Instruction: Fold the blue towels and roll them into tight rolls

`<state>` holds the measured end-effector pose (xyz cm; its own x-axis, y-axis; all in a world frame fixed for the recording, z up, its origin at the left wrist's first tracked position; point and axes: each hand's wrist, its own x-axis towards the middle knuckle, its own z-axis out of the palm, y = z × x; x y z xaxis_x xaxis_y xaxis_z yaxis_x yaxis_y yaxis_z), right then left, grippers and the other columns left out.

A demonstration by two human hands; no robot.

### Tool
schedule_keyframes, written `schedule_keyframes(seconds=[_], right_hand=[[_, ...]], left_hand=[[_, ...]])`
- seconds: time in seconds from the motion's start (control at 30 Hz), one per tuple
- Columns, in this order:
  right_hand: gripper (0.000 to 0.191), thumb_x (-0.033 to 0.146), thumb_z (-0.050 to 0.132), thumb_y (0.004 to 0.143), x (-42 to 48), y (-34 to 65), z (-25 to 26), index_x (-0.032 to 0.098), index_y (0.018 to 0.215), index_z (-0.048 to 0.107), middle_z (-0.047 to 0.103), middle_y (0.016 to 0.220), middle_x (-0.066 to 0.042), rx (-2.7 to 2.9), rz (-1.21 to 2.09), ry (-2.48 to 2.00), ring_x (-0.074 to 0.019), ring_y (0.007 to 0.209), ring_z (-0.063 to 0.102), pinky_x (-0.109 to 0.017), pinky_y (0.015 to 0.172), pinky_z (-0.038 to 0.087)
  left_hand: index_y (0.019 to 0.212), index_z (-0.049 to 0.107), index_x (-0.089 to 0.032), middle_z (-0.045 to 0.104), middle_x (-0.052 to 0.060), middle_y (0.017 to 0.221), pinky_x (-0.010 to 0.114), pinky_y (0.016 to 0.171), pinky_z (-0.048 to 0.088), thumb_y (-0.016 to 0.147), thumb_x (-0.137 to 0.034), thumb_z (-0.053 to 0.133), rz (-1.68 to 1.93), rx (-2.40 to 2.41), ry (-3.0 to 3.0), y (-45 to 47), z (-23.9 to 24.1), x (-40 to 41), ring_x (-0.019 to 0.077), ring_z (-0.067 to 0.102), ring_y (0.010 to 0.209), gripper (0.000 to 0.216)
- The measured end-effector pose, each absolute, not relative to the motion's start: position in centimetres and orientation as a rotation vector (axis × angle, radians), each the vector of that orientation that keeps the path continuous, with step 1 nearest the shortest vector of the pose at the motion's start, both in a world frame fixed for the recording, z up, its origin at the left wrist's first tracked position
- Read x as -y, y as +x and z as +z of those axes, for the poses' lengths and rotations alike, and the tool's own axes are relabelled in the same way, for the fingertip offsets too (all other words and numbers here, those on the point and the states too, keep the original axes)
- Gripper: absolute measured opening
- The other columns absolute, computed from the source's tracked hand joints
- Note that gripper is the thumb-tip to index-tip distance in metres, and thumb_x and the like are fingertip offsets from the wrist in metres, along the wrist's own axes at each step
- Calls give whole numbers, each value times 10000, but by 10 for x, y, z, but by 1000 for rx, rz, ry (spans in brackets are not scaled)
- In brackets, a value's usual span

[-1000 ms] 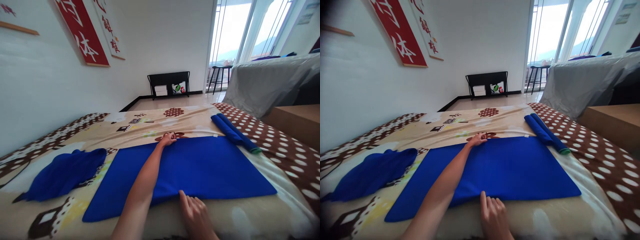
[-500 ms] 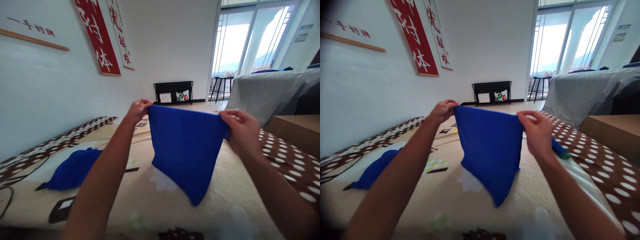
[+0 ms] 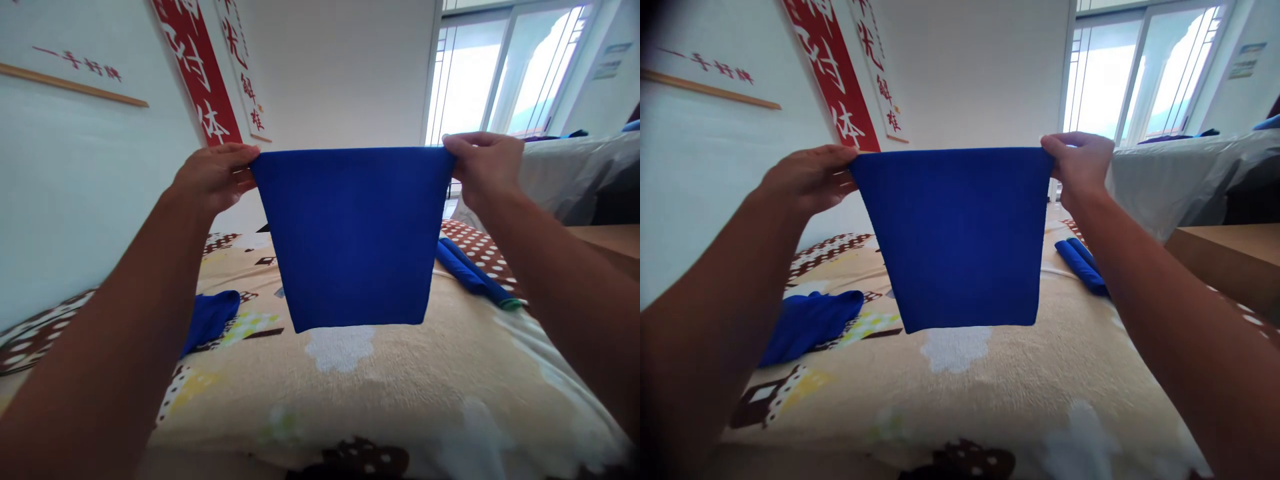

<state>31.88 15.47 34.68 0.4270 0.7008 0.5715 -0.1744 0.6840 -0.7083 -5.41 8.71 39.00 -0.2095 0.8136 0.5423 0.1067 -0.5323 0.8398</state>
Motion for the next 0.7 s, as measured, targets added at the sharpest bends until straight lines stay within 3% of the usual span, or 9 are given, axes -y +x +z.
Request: schedule_keyframes(seconds=[0.17, 0.37, 0.47, 0.6, 0.7], right_hand=[[112, 8, 734, 751, -161, 323, 348, 98, 737, 668, 647, 648, -9, 1075, 726, -596, -102, 632, 636, -284, 682, 580], [142, -13, 755, 708, -155, 330, 351, 28, 837, 713, 698, 727, -66, 1265, 722, -621, -139, 682, 682, -311, 738, 587], [204, 67, 802, 697, -156, 328, 356, 0, 861, 700, 681, 692, -50, 1375, 530, -668, -123, 646, 667, -331, 722, 576], [255, 150, 848, 661, -159, 329, 366, 15, 813, 695, 659, 641, -36, 1444, 343, -702, -129, 574, 648, -372, 661, 571], [357, 273, 866, 655, -156, 332, 375, 10, 830, 700, 676, 682, -78, 1493, 213, -746, -145, 569, 651, -371, 601, 557]], left_hand=[[878, 715, -103, 734, 66, 873, 379, 938, 550, 678, -43, 754, 1708, -1064, 1668, -62, 392, -68, 180, 700, 848, 212], [861, 719, -108, 732, 58, 823, 454, 945, 547, 675, -105, 808, 1739, -1247, 1728, -82, 389, -66, 187, 713, 779, 206], [844, 714, -94, 711, 56, 739, 503, 911, 531, 667, -102, 822, 1768, -1360, 1689, -91, 389, -68, 173, 681, 670, 208], [875, 697, -71, 705, 89, 774, 512, 894, 492, 698, -143, 821, 1785, -1451, 1809, -91, 391, -66, 197, 676, 712, 227], [843, 678, -63, 660, 60, 743, 517, 923, 461, 749, -136, 771, 1846, -1462, 1876, -84, 395, -62, 153, 636, 684, 151]])
